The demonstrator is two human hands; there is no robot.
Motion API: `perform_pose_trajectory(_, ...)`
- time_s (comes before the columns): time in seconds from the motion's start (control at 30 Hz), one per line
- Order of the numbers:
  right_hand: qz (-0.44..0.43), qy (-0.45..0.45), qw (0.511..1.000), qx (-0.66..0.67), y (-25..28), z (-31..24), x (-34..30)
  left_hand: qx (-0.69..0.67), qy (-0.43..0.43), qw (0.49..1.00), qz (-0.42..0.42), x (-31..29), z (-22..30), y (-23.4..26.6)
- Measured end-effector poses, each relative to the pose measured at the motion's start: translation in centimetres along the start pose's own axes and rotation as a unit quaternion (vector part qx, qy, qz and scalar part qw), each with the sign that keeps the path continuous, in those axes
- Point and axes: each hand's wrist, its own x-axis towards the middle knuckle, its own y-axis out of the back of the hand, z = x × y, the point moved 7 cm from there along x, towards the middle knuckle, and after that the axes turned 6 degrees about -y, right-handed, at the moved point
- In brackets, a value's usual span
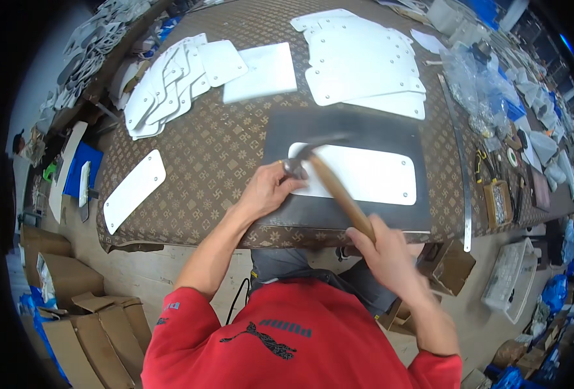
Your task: Hammering metal rivets or snaps into white plastic panels on a factory workbench.
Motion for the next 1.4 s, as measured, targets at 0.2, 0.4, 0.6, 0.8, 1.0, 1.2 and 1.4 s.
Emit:
perform_pose_trajectory(0.2,0.113,-0.087,0.972,0.184,4.1,3.1,-3.5,-0.027,0.026,0.999,-0.03,1.4,0.4,0.2)
perform_pose_trajectory(0.4,0.24,-0.113,0.915,0.303,8.2,5.9,-7.2,-0.283,0.01,0.959,0.018,8.6,3.2,-4.2)
perform_pose_trajectory(0.6,0.277,-0.151,0.85,0.422,7.3,10.7,-9.1,-0.329,-0.045,0.942,0.052,15.7,5.6,-14.7)
perform_pose_trajectory(0.8,0.276,-0.206,0.805,0.483,7.1,14.0,-9.5,-0.139,-0.002,0.99,-0.039,16.2,5.3,-17.9)
perform_pose_trajectory(1.0,0.375,-0.124,0.872,0.288,13.3,12.9,-7.5,-0.071,0.007,0.994,-0.08,16.7,4.8,-17.6)
perform_pose_trajectory(1.2,0.439,0.215,0.766,0.418,23.7,2.0,-8.9,-0.082,-0.009,0.994,-0.077,16.6,5.3,-18.1)
perform_pose_trajectory(1.4,0.199,-0.024,0.979,-0.03,12.0,12.6,-0.2,-0.039,-0.071,0.994,-0.067,16.8,5.0,-18.5)
